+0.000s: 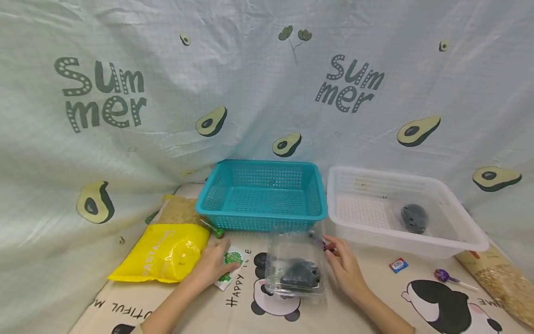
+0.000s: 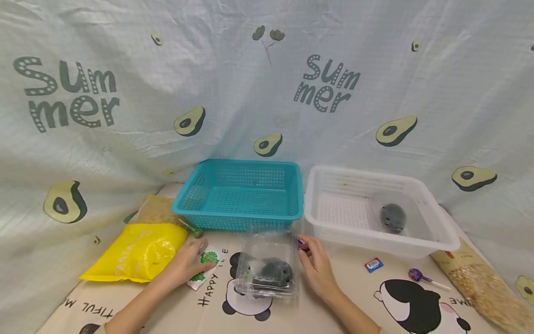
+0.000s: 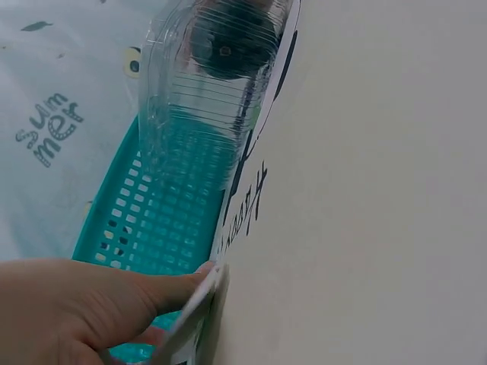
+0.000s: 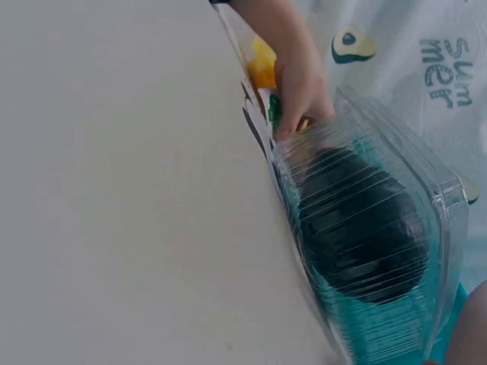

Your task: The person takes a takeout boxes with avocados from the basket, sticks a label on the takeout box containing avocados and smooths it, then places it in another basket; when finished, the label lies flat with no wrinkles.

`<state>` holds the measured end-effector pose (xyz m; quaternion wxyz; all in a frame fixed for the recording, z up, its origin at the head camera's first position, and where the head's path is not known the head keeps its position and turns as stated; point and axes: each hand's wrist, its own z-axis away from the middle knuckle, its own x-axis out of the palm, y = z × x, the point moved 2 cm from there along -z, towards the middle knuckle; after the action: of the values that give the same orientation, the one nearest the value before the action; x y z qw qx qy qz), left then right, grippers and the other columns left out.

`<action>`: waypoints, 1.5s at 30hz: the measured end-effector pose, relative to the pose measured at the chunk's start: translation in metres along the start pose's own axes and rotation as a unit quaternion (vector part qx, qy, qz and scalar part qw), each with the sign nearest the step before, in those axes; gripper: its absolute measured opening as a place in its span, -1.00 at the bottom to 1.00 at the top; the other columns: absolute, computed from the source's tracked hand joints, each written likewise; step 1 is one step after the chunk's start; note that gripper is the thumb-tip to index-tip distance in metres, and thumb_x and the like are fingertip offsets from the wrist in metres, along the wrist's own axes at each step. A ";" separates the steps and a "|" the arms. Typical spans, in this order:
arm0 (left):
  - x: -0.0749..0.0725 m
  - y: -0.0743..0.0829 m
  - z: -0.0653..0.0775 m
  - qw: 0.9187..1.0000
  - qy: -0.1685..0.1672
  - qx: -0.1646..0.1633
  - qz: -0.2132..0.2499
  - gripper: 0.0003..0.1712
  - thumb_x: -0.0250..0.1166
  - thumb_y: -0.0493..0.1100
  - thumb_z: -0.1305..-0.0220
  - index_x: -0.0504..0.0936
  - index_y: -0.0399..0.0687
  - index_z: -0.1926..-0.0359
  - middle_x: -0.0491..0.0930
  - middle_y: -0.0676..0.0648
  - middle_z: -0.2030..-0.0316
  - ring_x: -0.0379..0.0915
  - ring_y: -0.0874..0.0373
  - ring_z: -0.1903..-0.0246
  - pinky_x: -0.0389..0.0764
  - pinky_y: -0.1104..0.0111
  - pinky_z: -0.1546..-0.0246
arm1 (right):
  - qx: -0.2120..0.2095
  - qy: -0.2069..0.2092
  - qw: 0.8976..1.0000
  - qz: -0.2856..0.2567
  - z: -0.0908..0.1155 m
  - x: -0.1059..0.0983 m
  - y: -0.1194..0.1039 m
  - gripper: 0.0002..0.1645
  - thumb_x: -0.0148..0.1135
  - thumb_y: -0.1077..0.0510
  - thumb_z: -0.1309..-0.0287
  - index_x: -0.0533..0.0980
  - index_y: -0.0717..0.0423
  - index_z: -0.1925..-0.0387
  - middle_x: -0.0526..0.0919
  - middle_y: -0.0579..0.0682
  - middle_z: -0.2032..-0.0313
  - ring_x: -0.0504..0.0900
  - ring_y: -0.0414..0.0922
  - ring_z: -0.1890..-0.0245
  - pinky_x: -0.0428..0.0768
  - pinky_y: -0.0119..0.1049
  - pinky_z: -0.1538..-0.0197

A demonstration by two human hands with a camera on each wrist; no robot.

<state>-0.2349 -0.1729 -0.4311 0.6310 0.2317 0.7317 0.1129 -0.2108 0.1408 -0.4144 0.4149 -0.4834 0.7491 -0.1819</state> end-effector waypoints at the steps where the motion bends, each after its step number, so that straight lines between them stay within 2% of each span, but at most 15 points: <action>1: -0.001 0.001 0.000 1.000 0.002 -0.005 0.002 -0.24 0.44 -0.03 0.19 0.41 -0.32 -0.03 0.42 -0.28 0.12 0.32 -0.05 0.17 0.44 0.12 0.16 | -0.010 0.006 1.000 -0.004 -0.002 0.000 -0.002 -0.61 -0.02 0.48 -0.07 0.39 0.31 0.01 0.46 0.14 0.23 0.46 -0.12 0.31 0.45 -0.50 0.24; 3: -0.004 0.002 0.001 1.000 0.009 -0.010 0.008 -0.15 0.46 -0.07 0.23 0.36 -0.37 -0.10 0.32 -0.38 -0.03 0.29 -0.15 0.04 0.38 0.03 0.04 | -0.035 0.012 0.999 -0.009 -0.005 -0.001 -0.006 -0.62 -0.02 0.52 -0.03 0.40 0.33 0.05 0.44 0.13 0.23 0.44 -0.08 0.30 0.42 -0.52 0.24; 7: -0.007 0.007 0.000 0.999 -0.011 -0.014 0.043 -0.12 0.48 -0.19 0.27 0.32 -0.36 -0.14 0.31 -0.39 -0.09 0.23 -0.22 -0.07 0.32 0.00 -0.04 | -0.087 0.024 0.996 -0.017 -0.010 -0.002 -0.018 -0.61 0.01 0.59 0.08 0.41 0.37 0.13 0.42 0.15 0.27 0.41 -0.12 0.39 0.38 -0.51 0.32; 13: -0.023 0.028 0.002 0.997 -0.024 -0.005 0.067 -0.25 0.45 -0.24 0.20 0.38 -0.27 -0.10 0.54 -0.22 0.12 0.47 0.00 0.19 0.52 0.18 0.18 | -0.199 0.034 0.979 -0.025 -0.019 0.001 -0.027 -0.59 0.08 0.56 0.22 0.45 0.33 0.20 0.45 0.11 0.30 0.36 -0.20 0.43 0.34 -0.53 0.41; 16: -0.036 0.052 0.006 0.997 -0.018 0.028 0.069 -0.37 0.40 -0.20 0.12 0.44 -0.21 -0.05 0.56 -0.13 0.14 0.48 0.10 0.25 0.55 0.25 0.23 | -0.261 0.021 0.965 -0.027 -0.024 0.008 -0.032 -0.71 0.10 0.42 0.10 0.48 0.30 0.23 0.50 0.08 0.29 0.40 -0.18 0.36 0.37 -0.48 0.37; 19: -0.044 0.077 0.011 0.993 -0.022 0.087 0.074 -0.57 0.38 -0.17 0.07 0.53 -0.13 0.11 0.56 0.02 0.42 0.38 0.26 0.49 0.50 0.43 0.47 | -0.296 -0.011 0.955 -0.022 -0.026 0.018 -0.043 -0.78 0.08 0.26 -0.08 0.48 0.24 0.20 0.53 0.00 0.26 0.45 -0.18 0.26 0.41 -0.46 0.28; 21: -0.045 0.093 0.015 0.987 -0.035 0.132 0.084 -0.73 0.36 -0.16 0.05 0.55 -0.08 0.27 0.38 0.12 0.63 0.18 0.34 0.64 0.30 0.52 0.64 | -0.304 -0.033 0.952 -0.013 -0.027 0.024 -0.051 -0.77 0.07 0.19 -0.13 0.48 0.20 0.17 0.53 -0.04 0.23 0.46 -0.18 0.21 0.44 -0.47 0.19; 23: -0.044 0.106 0.018 0.980 -0.044 0.173 0.092 -0.82 0.35 -0.15 0.03 0.51 -0.04 0.40 0.17 0.14 0.72 0.02 0.36 0.70 0.12 0.55 0.72 | -0.305 -0.047 0.951 0.003 -0.028 0.029 -0.057 -0.76 0.08 0.17 -0.13 0.48 0.15 0.14 0.51 -0.08 0.20 0.47 -0.20 0.17 0.45 -0.49 0.12; 25: -0.043 0.115 0.021 0.974 -0.048 0.198 0.100 -0.84 0.34 -0.15 0.01 0.49 -0.02 0.46 0.14 0.18 0.72 -0.01 0.40 0.72 0.08 0.58 0.74 | -0.303 -0.053 0.951 0.014 -0.028 0.031 -0.061 -0.75 0.12 0.18 -0.11 0.48 0.12 0.14 0.50 -0.11 0.19 0.46 -0.21 0.16 0.44 -0.50 0.09; 29: -0.042 0.124 0.022 0.971 -0.042 0.210 0.101 -0.78 0.33 -0.15 0.01 0.41 -0.01 0.56 0.09 0.16 0.75 -0.04 0.41 0.75 0.05 0.60 0.76 | -0.291 -0.051 0.955 0.016 -0.028 0.032 -0.060 -0.79 0.20 0.22 -0.03 0.50 0.08 0.22 0.51 -0.15 0.28 0.44 -0.24 0.25 0.42 -0.53 0.15; 33: -0.041 0.123 0.020 0.971 -0.038 0.213 0.102 -0.70 0.34 -0.13 0.02 0.34 0.00 0.61 0.06 0.14 0.75 -0.06 0.40 0.75 0.02 0.59 0.75 | -0.267 -0.052 0.962 -0.001 -0.027 0.031 -0.055 -0.78 0.25 0.31 0.07 0.50 0.04 0.31 0.52 -0.17 0.40 0.41 -0.27 0.36 0.39 -0.53 0.27; 36: -0.042 0.118 0.019 0.971 -0.053 0.203 0.115 -0.82 0.29 -0.03 -0.04 0.50 0.01 0.46 0.38 0.15 0.66 0.23 0.40 0.67 0.32 0.59 0.62 | -0.236 -0.048 0.970 -0.021 -0.027 0.030 -0.048 -0.77 0.25 0.36 0.09 0.51 0.02 0.36 0.51 -0.19 0.48 0.38 -0.28 0.43 0.38 -0.50 0.38; 38: -0.045 0.113 0.019 0.972 -0.066 0.185 0.132 -0.77 0.23 0.04 -0.09 0.57 0.03 0.30 0.56 0.13 0.47 0.44 0.35 0.48 0.49 0.50 0.43 | -0.203 -0.049 0.978 -0.029 -0.027 0.027 -0.044 -0.78 0.23 0.36 0.06 0.51 0.00 0.37 0.49 -0.20 0.50 0.37 -0.30 0.46 0.38 -0.46 0.44; 41: -0.051 0.103 0.017 0.972 -0.062 0.157 0.163 -0.73 0.20 0.04 -0.12 0.59 0.08 0.17 0.61 0.13 0.26 0.51 0.25 0.24 0.54 0.38 0.24 | -0.151 -0.054 0.986 -0.032 -0.028 0.021 -0.037 -0.80 0.21 0.37 0.02 0.52 0.01 0.38 0.46 -0.20 0.54 0.34 -0.34 0.47 0.39 -0.39 0.46; 45: -0.054 0.090 0.015 0.972 -0.043 0.123 0.198 -0.86 0.23 -0.08 -0.12 0.60 0.12 0.26 0.59 0.19 0.38 0.47 0.34 0.40 0.53 0.47 0.35 | -0.113 -0.051 0.992 -0.037 -0.027 0.016 -0.035 -0.79 0.20 0.43 0.05 0.52 0.09 0.40 0.44 -0.14 0.58 0.33 -0.30 0.52 0.38 -0.35 0.49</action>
<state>-0.1977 -0.1226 -0.3449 0.5938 0.4523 0.6517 0.1345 -0.2156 0.1065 -0.3817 0.3875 -0.5636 0.7244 -0.0865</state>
